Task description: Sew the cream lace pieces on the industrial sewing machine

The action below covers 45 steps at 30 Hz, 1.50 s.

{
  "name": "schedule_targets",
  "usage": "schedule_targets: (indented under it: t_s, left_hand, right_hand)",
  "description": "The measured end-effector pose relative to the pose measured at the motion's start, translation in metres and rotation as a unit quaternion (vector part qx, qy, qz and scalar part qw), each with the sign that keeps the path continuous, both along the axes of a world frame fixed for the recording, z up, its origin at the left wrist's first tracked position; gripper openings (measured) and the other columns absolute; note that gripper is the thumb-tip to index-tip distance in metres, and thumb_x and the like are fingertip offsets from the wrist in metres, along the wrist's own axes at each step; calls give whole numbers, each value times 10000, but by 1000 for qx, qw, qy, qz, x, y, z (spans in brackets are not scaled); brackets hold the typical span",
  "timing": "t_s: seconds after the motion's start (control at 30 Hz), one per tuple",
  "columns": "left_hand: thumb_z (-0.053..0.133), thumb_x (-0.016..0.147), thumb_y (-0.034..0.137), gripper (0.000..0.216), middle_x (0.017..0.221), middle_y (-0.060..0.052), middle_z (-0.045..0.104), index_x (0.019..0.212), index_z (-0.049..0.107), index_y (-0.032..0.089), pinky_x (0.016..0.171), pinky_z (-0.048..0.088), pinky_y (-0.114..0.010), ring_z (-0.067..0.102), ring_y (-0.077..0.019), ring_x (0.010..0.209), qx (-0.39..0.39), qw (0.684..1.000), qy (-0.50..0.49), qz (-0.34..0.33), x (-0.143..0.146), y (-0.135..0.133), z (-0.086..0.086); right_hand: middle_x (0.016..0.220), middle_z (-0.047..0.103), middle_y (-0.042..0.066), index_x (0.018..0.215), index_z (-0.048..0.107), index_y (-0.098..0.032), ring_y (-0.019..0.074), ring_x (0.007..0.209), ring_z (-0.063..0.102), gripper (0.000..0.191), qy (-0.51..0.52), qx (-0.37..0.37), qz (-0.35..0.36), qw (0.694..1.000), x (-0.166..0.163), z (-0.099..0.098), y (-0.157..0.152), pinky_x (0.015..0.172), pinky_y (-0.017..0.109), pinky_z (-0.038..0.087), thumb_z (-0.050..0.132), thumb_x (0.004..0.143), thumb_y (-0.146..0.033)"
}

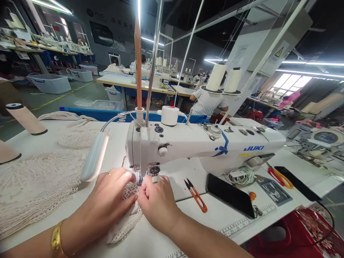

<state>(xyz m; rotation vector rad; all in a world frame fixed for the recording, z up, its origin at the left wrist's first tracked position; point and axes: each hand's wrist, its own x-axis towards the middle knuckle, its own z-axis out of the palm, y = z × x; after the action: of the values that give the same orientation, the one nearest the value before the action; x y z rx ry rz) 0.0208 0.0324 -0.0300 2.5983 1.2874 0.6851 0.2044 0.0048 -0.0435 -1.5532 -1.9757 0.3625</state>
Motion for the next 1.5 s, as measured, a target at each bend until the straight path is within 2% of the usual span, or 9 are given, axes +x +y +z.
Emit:
schedule_targets:
  t_s: [0.13,0.2,0.27,0.47,0.67,0.83,1.0,1.17,1.5]
  left_hand:
    - [420,956,63,279,869,-53,665,788,590,207,745,380,-376,562,-217,759,154,985,-1,-78,-4,0,-10]
    - [387,991,23,348,826,-38,676,798,616,199,766,403,-374,578,-201,746,159,978,2,-137,-6,0,-12]
    - [385,1016,17,358,829,-30,691,854,652,193,794,432,-376,607,-190,750,141,977,1,-158,-7,0,-11]
    - [459,1076,160,336,864,-33,716,826,679,208,807,480,-392,643,-200,774,106,983,13,-146,-9,-2,-5]
    - [450,1082,183,311,880,-42,738,978,738,241,789,511,-342,663,-194,773,120,980,-62,-143,-9,9,-17]
    - [370,1101,182,380,916,-66,747,1016,738,228,792,531,-338,684,-215,859,95,982,-51,-154,-13,15,-22]
    - [364,1094,155,377,972,-72,757,1004,725,212,810,543,-353,703,-219,872,78,984,-33,-158,-15,17,-14]
    - [461,1070,153,297,958,-55,778,975,732,229,836,554,-331,720,-211,876,95,982,-26,-162,-14,20,-5]
    - [438,1080,164,317,928,-53,775,1015,741,232,844,550,-326,731,-208,883,131,979,-30,-153,-11,18,-6]
  right_hand:
    - [626,481,-72,854,492,-228,148,604,458,168,-2,-18,9,1000,2,2,0,644,274,281,574,903,-90]
    - [651,520,-62,871,525,-225,152,629,490,153,3,-12,17,1000,4,2,1,645,269,293,587,924,-96]
    - [704,571,-47,870,560,-226,155,661,520,158,6,7,28,1000,8,-2,1,653,264,308,596,926,-82]
    - [793,630,-5,893,657,-230,158,621,468,213,-72,106,85,988,19,-12,-2,650,291,314,533,997,-93]
    - [809,610,22,872,644,-218,196,681,435,204,-155,177,96,967,23,-12,-4,663,327,285,533,985,-89]
    - [783,579,18,839,619,-220,200,653,368,195,-185,198,79,959,21,-15,-2,634,343,231,535,922,-66]
    - [757,556,9,822,593,-222,194,619,313,206,-194,212,58,956,19,-14,0,611,348,194,524,850,-30]
    - [776,583,12,854,607,-231,200,639,355,174,-193,201,49,959,17,-12,1,608,346,192,551,881,-68]
    - [808,625,32,986,660,-232,217,700,472,170,-210,183,47,959,18,-12,2,622,348,242,546,949,-111]
